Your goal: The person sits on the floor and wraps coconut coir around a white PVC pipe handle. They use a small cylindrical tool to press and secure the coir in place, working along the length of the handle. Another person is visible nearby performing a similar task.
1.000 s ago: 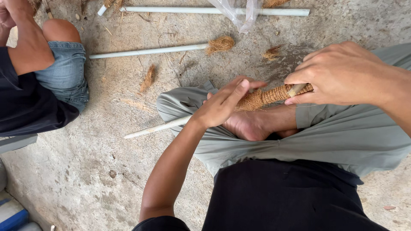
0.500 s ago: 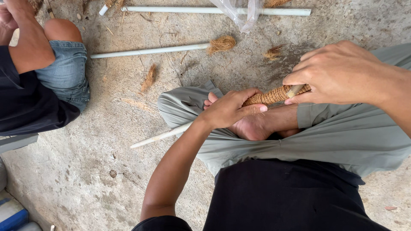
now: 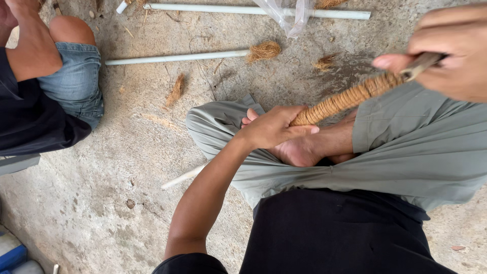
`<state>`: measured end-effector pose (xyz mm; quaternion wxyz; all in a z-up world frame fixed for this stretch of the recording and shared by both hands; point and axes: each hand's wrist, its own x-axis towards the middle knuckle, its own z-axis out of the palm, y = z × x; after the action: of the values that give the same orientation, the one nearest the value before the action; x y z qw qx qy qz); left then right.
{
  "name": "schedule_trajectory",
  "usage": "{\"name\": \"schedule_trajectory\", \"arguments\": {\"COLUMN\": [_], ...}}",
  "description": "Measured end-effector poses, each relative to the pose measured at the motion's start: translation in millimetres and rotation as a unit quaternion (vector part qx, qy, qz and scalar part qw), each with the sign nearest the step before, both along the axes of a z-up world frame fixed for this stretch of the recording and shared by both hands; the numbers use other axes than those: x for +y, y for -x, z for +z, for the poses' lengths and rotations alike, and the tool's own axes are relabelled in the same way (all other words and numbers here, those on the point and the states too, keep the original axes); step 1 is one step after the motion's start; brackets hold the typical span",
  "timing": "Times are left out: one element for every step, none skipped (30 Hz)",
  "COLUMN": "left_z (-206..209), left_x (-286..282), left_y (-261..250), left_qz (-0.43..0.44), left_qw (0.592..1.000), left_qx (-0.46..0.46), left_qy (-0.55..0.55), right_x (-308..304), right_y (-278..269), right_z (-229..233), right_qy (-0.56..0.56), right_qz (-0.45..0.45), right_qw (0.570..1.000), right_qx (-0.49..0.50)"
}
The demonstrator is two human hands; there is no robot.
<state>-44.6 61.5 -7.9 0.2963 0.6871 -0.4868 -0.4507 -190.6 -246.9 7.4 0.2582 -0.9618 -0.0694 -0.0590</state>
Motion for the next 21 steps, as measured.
{"name": "schedule_trajectory", "arguments": {"left_z": [2.1, 4.5, 7.6, 10.6, 13.4, 16.0, 18.1, 19.3, 19.4, 18.6, 17.4, 15.8, 13.7, 11.6, 9.8, 8.2, 6.8, 5.6, 4.4, 3.5, 2.8], "left_x": [1.3, 1.2, 1.2, 0.9, -0.3, -2.7, -5.3, -7.3, -9.4, -12.0, -14.6, -18.4, -23.3, -27.1, -30.1, -34.3, -38.4, -41.2, -43.5, -44.7, -45.0], "left_y": [-2.5, -5.2, -8.2, -12.0, -14.6, -17.5, -20.2, -21.5, -23.4, -25.1, -27.2, -29.8, -31.2, -30.5, -28.1, -25.9, -23.6, -20.1, -16.4, -12.5, -9.0], "left_qz": [0.018, 0.032, 0.048, 0.066, 0.083, 0.100, 0.117, 0.133, 0.151, 0.169, 0.187, 0.186, 0.184, 0.182, 0.177, 0.171, 0.164, 0.156, 0.147, 0.138, 0.121], "left_qw": [0.999, 0.995, 0.996, 0.997, 0.996, 0.994, 0.990, 0.986, 0.982, 0.977, 0.971, 0.966, 0.959, 0.951, 0.947, 0.943, 0.938, 0.933, 0.928, 0.922, 0.924], "left_qx": [0.018, 0.037, 0.028, 0.017, 0.005, -0.020, -0.045, -0.067, -0.092, -0.115, -0.139, -0.174, -0.208, -0.241, -0.258, -0.275, -0.292, -0.307, -0.322, -0.336, -0.338], "left_qy": [-0.046, -0.089, -0.064, -0.039, -0.014, -0.036, -0.058, -0.081, -0.070, -0.059, -0.047, -0.052, -0.056, -0.060, -0.071, -0.081, -0.091, -0.105, -0.119, -0.134, -0.134], "right_x": [-6.8, -10.8, -14.0, -15.7, -14.8, -13.8, -6.7, 4.3, 16.5, 29.3, 47.2, 62.3, 75.7, 94.2, 107.9, 119.4, 128.1, 134.5, 137.9, 139.9, 139.0], "right_y": [0.6, 5.5, 10.1, 13.2, 17.3, 17.5, 24.4, 32.5, 40.2, 46.3, 46.4, 45.0, 46.4, 44.5, 40.4, 35.7, 29.6, 23.6, 17.7, 12.0, 4.8], "right_z": [-7.9, -13.0, -16.4, -19.0, -19.4, -18.0, -14.2, -10.6, -6.3, -1.9, -1.3, 1.5, 7.6, 11.8, 17.4, 24.6, 32.6, 41.4, 51.0, 61.3, 71.1], "right_qy": [-0.029, -0.034, -0.040, -0.025, -0.024, -0.022, -0.034, -0.045, -0.057, -0.070, -0.043, -0.015, -0.036, -0.058, -0.053, -0.047, -0.041, -0.023, -0.004, 0.013, 0.045], "right_qz": [-0.015, -0.029, -0.043, -0.052, -0.054, -0.055, -0.050, -0.030, -0.010, 0.025, 0.041, 0.056, 0.081, 0.105, 0.121, 0.135, 0.148, 0.163, 0.177, 0.190, 0.191], "right_qw": [0.999, 0.999, 0.998, 0.998, 0.996, 0.995, 0.992, 0.991, 0.989, 0.990, 0.985, 0.977, 0.989, 0.992, 0.989, 0.986, 0.981, 0.983, 0.983, 0.982, 0.980], "right_qx": [-0.003, 0.007, 0.016, 0.035, 0.061, 0.084, 0.115, 0.124, 0.134, 0.118, 0.162, 0.205, 0.119, 0.032, 0.060, 0.088, 0.116, 0.083, 0.051, 0.018, 0.032]}}
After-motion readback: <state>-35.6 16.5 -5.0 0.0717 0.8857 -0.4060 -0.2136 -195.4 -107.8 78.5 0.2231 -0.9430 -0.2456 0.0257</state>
